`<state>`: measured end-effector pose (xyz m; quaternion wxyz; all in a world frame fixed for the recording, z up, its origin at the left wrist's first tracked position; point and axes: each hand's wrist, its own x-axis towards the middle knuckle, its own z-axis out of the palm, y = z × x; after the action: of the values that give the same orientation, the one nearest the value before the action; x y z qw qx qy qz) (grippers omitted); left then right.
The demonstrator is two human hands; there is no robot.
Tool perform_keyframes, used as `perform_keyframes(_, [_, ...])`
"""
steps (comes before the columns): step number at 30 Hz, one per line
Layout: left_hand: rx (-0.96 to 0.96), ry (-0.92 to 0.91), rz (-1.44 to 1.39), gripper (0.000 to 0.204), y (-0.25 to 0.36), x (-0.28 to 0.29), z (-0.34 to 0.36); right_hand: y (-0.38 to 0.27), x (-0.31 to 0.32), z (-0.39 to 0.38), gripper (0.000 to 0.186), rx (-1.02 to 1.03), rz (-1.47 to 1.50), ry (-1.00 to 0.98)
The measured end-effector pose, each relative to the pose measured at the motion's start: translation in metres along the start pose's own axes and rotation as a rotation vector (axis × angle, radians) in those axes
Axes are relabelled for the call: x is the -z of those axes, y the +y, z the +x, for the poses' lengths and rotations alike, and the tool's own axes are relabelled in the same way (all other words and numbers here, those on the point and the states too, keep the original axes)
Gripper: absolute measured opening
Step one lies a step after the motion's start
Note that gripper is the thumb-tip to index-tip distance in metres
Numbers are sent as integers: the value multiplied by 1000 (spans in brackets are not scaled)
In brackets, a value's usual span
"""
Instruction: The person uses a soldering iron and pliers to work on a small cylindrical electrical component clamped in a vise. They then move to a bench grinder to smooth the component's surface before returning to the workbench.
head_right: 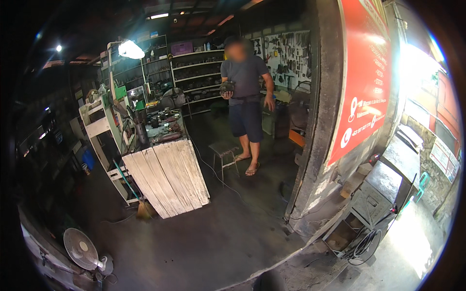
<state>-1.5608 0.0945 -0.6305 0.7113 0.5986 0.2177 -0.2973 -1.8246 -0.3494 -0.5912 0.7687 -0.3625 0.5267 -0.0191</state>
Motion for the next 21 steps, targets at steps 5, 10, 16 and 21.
perform_keyframes(5, [7, 162, -148, 25, 17, 11, 40, -51, -80, 57, 45, -18, 1, -9])
perform_keyframes(10, [-317, 468, -8, 19, 137, 16, 141, -123, -170, 112, 45, -75, -1, -13])
perform_keyframes(16, [-447, 208, 439, 19, 321, -30, 208, -241, -269, 128, 46, -125, -23, -50])
perform_keyframes(21, [-318, 51, 407, 29, 396, -44, 225, -311, -339, 115, 49, -37, 18, -137])
